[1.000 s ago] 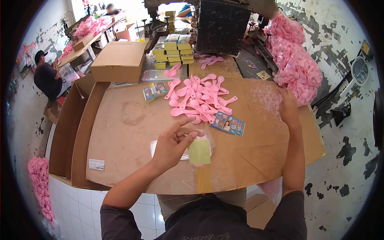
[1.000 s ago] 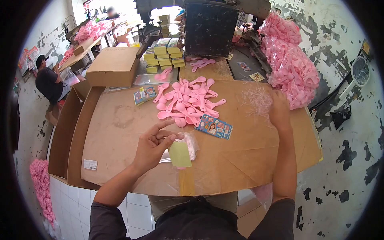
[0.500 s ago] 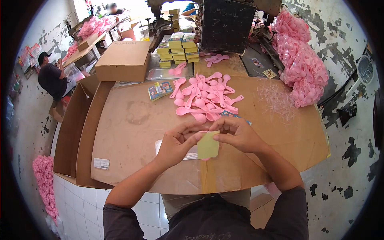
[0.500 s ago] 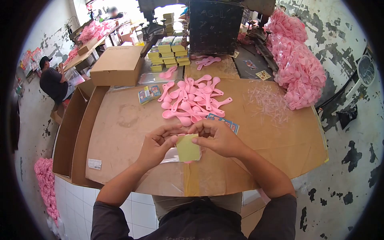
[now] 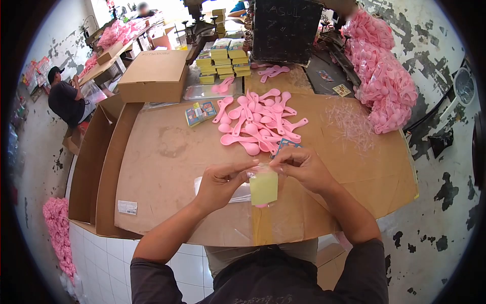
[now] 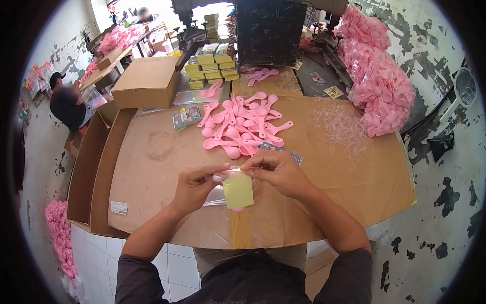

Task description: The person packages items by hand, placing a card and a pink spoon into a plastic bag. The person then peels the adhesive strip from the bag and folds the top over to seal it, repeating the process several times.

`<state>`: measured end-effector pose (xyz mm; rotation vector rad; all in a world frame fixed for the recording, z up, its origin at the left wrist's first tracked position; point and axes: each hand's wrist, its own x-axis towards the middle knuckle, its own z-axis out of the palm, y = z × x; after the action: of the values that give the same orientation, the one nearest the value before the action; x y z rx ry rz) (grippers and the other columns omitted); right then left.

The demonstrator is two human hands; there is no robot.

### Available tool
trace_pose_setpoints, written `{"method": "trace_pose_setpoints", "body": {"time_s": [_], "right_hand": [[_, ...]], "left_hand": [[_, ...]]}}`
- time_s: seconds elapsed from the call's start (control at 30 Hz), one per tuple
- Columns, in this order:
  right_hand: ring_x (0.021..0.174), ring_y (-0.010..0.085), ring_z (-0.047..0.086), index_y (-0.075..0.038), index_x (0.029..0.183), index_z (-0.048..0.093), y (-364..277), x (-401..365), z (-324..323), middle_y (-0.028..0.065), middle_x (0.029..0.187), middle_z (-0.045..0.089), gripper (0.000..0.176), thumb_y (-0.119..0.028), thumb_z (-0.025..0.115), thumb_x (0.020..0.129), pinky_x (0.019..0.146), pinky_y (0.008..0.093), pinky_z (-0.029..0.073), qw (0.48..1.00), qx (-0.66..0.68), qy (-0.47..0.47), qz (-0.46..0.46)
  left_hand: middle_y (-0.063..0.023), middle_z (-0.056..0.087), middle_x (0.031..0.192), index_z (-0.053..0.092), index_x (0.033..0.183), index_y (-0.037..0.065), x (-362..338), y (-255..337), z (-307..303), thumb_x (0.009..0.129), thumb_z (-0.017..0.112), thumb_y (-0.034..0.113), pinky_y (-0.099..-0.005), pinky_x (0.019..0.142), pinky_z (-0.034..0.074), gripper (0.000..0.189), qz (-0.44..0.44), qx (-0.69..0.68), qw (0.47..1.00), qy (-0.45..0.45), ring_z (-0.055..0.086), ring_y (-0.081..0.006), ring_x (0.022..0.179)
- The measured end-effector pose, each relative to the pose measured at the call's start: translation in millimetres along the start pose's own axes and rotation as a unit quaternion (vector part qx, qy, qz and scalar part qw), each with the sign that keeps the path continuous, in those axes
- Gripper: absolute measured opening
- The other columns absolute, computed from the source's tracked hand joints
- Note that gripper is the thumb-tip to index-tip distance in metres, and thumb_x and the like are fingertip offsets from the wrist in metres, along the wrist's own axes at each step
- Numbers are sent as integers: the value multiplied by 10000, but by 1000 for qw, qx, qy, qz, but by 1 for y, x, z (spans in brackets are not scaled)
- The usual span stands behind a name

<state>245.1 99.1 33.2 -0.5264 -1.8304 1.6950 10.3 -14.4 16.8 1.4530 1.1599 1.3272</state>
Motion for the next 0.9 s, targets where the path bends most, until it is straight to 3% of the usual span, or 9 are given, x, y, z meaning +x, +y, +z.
{"method": "trace_pose_setpoints", "body": {"time_s": [0.13,0.33,0.47,0.63,0.83,0.9], "right_hand": [[919,87,633,-10,1089,762,2,0,-5,31,1030,713,162,10,677,952,795,253,501,999,-22,-27,-24],[926,115,636,-8,1123,763,-6,0,-12,47,1052,714,187,-55,707,951,799,276,500,994,-89,-43,-42],[931,109,630,-14,1104,769,-5,0,-9,37,1056,707,161,-72,703,968,805,270,498,991,-119,-39,-44],[945,91,632,3,1212,692,3,0,-2,29,1028,690,244,-63,700,978,793,256,508,1000,-20,-8,-15],[962,96,650,21,1265,632,6,-2,-6,46,1034,688,306,-39,697,973,820,280,543,996,-57,-65,24],[947,98,655,18,1257,636,6,-1,-6,48,1037,694,294,-33,693,973,814,286,550,996,-46,-68,17]], "left_hand": [[-109,759,1135,731,1238,-6,2,0,-9,953,599,-88,-297,926,564,325,15,10,999,-36,700,-136,1042],[-106,750,1164,715,1263,-1,6,-9,-20,993,669,47,-283,865,582,278,19,-65,994,-80,699,-138,1010],[-120,744,1180,704,1252,-43,6,-6,-10,988,686,61,-294,886,580,284,-71,-105,990,-53,708,-146,1010],[-115,737,1189,696,1276,-25,7,1,-7,1019,660,84,-306,877,590,281,-104,-54,992,-48,702,-141,1026],[-104,726,1204,616,1382,-4,9,-1,-8,1023,646,83,-296,897,590,371,-38,-84,995,-21,704,-121,1026],[-101,727,1167,609,1368,-12,9,8,4,1015,660,89,-299,893,590,371,-15,-123,992,25,707,-131,1019]]}}
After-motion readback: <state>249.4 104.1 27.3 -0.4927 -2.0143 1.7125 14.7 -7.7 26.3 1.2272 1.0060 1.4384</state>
